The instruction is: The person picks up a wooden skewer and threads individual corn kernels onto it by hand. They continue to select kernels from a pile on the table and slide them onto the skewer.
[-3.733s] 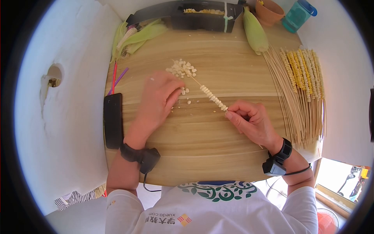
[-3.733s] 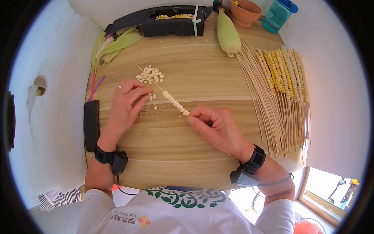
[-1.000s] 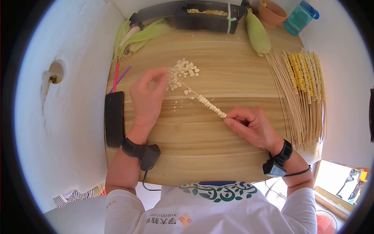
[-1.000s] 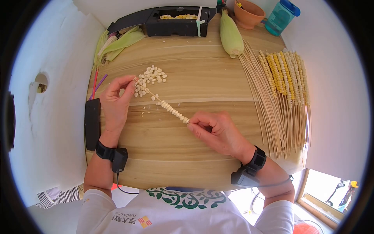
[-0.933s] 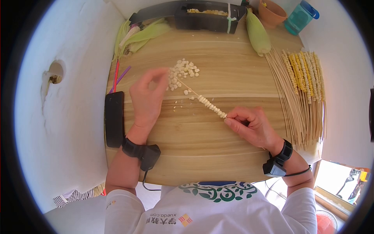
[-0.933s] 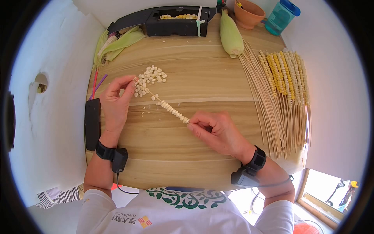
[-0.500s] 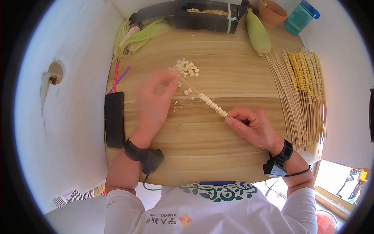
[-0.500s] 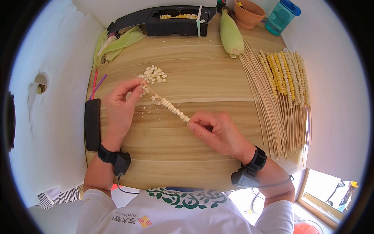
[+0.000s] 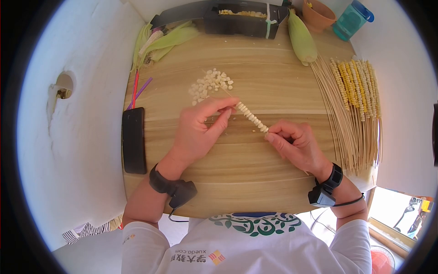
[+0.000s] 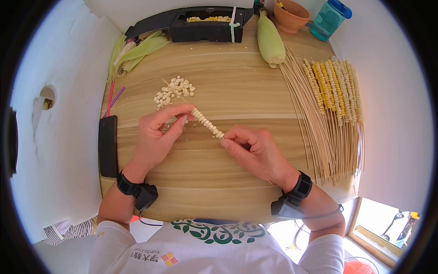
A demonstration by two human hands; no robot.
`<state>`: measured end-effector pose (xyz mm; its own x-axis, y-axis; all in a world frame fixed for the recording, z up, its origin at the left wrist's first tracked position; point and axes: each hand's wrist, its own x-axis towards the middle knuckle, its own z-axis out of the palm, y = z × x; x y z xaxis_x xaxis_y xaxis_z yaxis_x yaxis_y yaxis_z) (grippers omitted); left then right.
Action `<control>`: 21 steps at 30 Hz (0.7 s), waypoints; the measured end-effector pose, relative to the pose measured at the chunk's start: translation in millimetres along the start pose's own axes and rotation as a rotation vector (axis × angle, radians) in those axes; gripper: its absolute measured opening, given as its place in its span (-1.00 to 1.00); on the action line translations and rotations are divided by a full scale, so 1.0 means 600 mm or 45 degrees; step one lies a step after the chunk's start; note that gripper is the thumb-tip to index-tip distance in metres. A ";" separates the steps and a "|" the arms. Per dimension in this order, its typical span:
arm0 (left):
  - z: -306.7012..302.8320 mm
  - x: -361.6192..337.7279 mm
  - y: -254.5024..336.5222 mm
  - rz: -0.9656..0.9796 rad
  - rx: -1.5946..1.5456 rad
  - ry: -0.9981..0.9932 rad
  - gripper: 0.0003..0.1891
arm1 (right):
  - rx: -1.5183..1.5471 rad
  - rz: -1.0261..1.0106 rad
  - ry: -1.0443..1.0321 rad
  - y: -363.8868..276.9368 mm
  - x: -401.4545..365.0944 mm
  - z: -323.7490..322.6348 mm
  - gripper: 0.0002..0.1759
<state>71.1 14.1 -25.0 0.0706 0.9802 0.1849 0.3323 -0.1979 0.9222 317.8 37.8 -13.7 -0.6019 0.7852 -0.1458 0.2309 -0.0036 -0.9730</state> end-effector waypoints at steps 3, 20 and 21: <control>0.000 0.000 0.000 0.057 0.039 -0.015 -0.70 | -0.002 -0.005 -0.005 0.001 0.000 -0.001 -0.85; 0.001 0.001 0.000 0.106 0.079 -0.022 -0.69 | -0.050 -0.003 -0.006 0.001 0.001 0.000 -0.85; 0.000 0.000 0.001 0.089 0.074 -0.030 -0.69 | -0.054 -0.006 -0.006 0.002 0.001 0.000 -0.85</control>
<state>71.5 14.2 -24.4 0.1173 0.9637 0.2397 0.3799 -0.2665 0.8858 318.0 38.2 -14.7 -0.6064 0.7824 -0.1421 0.2600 0.0262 -0.9652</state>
